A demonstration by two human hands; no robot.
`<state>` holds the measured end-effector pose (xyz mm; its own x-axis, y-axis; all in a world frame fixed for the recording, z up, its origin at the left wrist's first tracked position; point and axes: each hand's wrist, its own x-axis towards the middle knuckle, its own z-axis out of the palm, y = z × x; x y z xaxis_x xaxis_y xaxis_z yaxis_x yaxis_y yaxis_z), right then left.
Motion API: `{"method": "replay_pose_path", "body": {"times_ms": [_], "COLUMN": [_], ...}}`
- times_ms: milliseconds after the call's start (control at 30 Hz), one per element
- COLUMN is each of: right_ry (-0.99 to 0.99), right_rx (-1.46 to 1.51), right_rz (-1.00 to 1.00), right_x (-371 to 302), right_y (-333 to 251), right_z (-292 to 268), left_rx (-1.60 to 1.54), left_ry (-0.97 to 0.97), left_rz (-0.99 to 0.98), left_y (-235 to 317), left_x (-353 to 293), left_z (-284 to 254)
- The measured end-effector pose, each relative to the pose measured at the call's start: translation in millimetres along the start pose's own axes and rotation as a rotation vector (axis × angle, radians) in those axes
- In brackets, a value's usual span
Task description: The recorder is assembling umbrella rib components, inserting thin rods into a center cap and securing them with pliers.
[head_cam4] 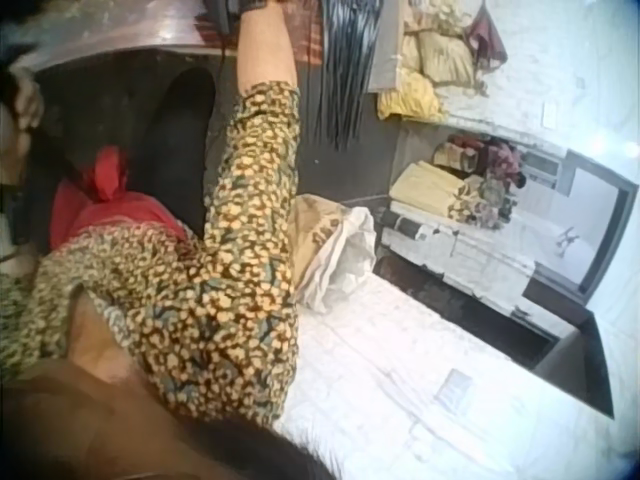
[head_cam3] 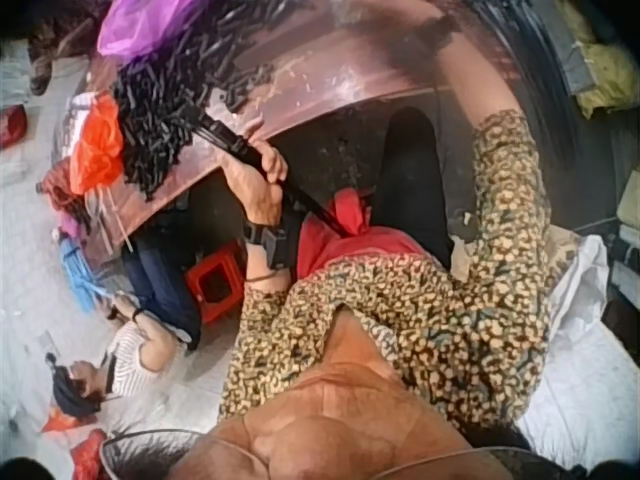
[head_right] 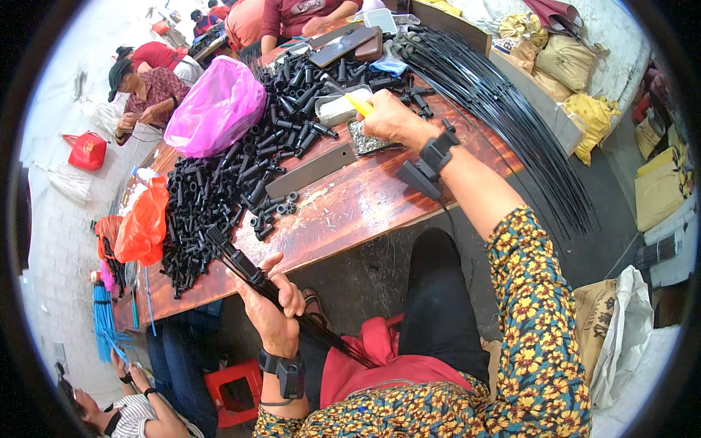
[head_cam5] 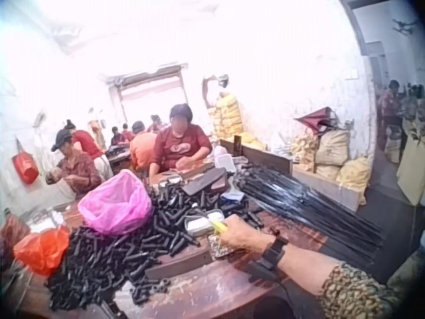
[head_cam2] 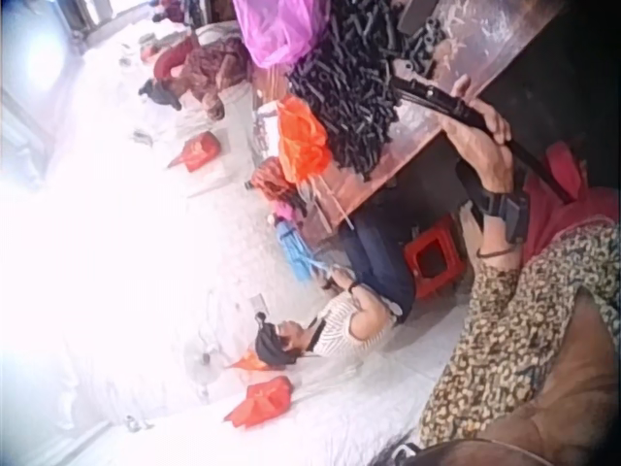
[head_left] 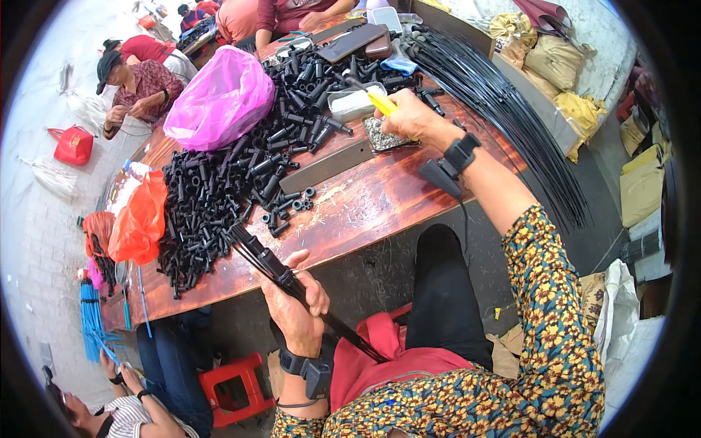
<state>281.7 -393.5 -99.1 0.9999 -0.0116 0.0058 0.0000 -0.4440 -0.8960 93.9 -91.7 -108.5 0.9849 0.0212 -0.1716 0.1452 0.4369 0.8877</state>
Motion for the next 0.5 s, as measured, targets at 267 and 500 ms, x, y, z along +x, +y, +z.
{"method": "replay_pose_path", "body": {"times_ms": [267, 500], "right_ry": [-0.232, -0.35], "right_rx": [0.737, 0.957], "right_rz": [-0.033, -0.081], "right_x": [-92.6, -163.0], "right_y": [-48.9, -79.3], "right_z": [37.3, 102.4], "left_rx": [-0.017, 0.068], "left_ry": [-0.039, -0.118], "left_rz": [0.023, 0.158], "left_y": [6.3, 7.5], "left_x": [-7.4, -27.2], "left_z": [-2.6, -7.8]}}
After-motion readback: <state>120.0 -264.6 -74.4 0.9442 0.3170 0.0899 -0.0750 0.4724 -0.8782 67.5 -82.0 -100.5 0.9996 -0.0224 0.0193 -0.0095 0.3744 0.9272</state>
